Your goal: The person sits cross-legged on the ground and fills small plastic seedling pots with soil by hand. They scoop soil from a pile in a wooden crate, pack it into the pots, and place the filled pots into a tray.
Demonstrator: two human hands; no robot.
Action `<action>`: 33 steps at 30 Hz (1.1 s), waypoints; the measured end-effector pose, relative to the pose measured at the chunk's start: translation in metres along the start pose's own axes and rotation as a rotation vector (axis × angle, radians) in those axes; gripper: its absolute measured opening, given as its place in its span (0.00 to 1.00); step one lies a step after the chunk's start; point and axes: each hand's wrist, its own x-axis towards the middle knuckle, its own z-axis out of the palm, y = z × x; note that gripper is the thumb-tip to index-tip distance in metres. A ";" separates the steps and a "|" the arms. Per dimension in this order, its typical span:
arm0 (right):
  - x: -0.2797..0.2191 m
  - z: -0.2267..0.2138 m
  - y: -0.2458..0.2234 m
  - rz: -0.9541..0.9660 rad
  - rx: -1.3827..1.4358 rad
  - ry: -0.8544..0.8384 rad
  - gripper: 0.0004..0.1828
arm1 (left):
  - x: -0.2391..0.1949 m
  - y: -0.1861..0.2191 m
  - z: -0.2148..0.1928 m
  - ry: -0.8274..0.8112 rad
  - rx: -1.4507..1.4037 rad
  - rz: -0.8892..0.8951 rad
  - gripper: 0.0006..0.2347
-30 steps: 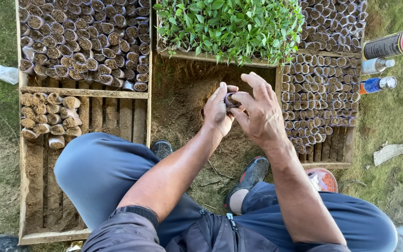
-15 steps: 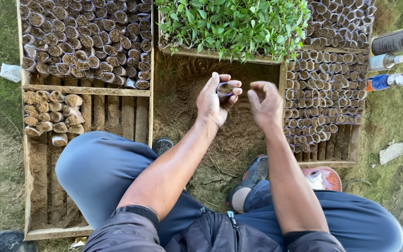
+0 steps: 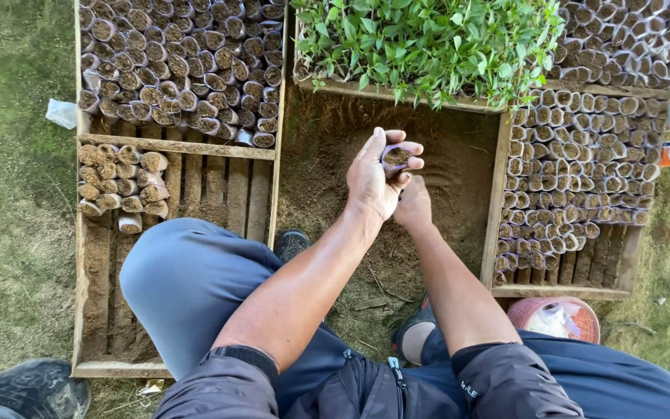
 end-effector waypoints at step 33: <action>-0.124 -0.232 -0.248 -0.564 0.021 -0.266 0.12 | 0.015 -0.041 -0.012 0.072 0.094 -0.064 0.18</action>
